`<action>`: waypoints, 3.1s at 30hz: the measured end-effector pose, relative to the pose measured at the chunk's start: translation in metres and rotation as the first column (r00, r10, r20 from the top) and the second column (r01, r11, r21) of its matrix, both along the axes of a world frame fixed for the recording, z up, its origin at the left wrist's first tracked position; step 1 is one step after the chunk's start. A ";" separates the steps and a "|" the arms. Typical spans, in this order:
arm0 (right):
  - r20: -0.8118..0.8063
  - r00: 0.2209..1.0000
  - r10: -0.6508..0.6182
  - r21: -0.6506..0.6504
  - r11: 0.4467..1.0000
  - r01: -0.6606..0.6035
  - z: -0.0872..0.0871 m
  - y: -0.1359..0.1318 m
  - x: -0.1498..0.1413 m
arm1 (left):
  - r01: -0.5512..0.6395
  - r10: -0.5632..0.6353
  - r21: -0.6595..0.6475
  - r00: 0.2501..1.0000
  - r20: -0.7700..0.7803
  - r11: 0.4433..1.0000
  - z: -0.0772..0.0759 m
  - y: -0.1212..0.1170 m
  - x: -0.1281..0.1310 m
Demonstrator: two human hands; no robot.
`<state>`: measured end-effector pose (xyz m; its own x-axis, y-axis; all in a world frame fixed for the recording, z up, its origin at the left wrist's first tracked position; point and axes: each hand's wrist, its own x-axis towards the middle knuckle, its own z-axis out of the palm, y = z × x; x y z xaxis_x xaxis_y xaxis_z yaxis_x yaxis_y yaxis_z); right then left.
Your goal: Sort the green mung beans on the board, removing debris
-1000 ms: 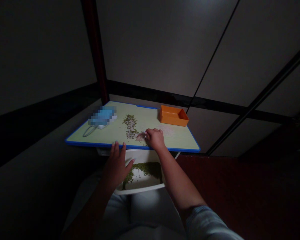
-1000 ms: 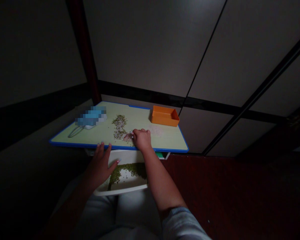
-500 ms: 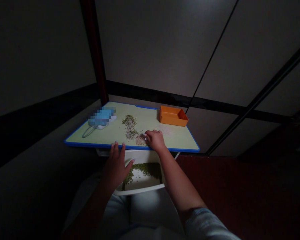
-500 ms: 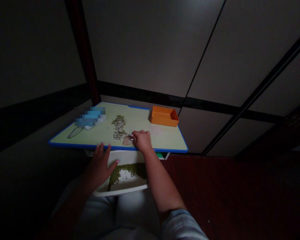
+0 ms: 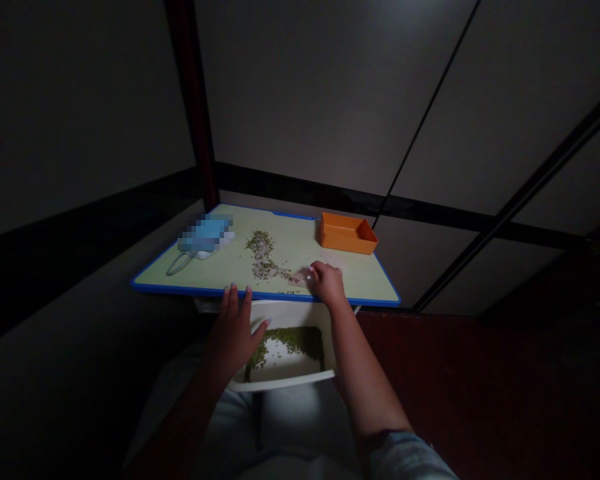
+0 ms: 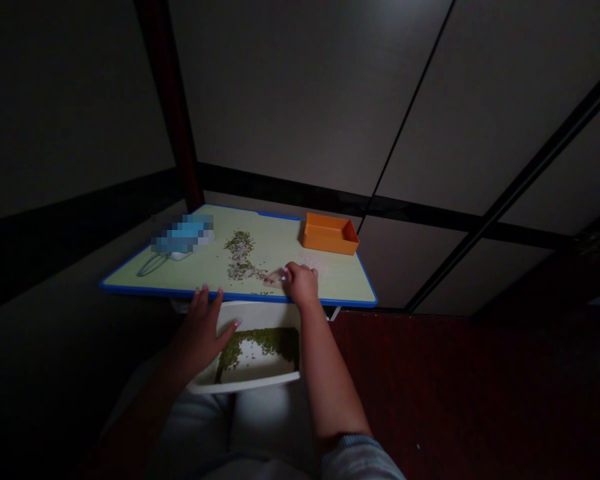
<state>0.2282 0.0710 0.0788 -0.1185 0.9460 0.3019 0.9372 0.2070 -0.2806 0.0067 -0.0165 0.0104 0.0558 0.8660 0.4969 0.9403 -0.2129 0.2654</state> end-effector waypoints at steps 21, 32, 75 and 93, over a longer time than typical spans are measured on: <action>0.164 0.982 0.089 -0.041 0.996 -0.084 0.002 -0.003 -0.023 | -0.020 0.021 0.041 1.000 -0.018 0.999 0.003 0.001 0.001; 0.183 0.977 0.106 -0.052 0.994 -0.098 0.000 -0.001 -0.023 | -0.017 0.017 -0.003 0.999 -0.036 1.000 0.004 0.002 0.000; 0.214 0.976 0.042 0.058 0.997 -0.056 0.005 0.001 -0.049 | -0.117 0.115 -0.065 0.992 -0.043 0.991 0.010 -0.010 -0.007; 0.172 0.974 0.146 0.069 0.985 -0.160 0.006 -0.001 -0.051 | -0.116 0.116 -0.026 0.993 0.013 0.993 0.006 -0.012 -0.005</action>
<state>0.1777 0.0701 0.0845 -0.3146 0.8858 0.3411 0.9248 0.3670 -0.1003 0.0017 -0.0286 0.0169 -0.0526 0.8784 0.4751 0.9544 -0.0958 0.2829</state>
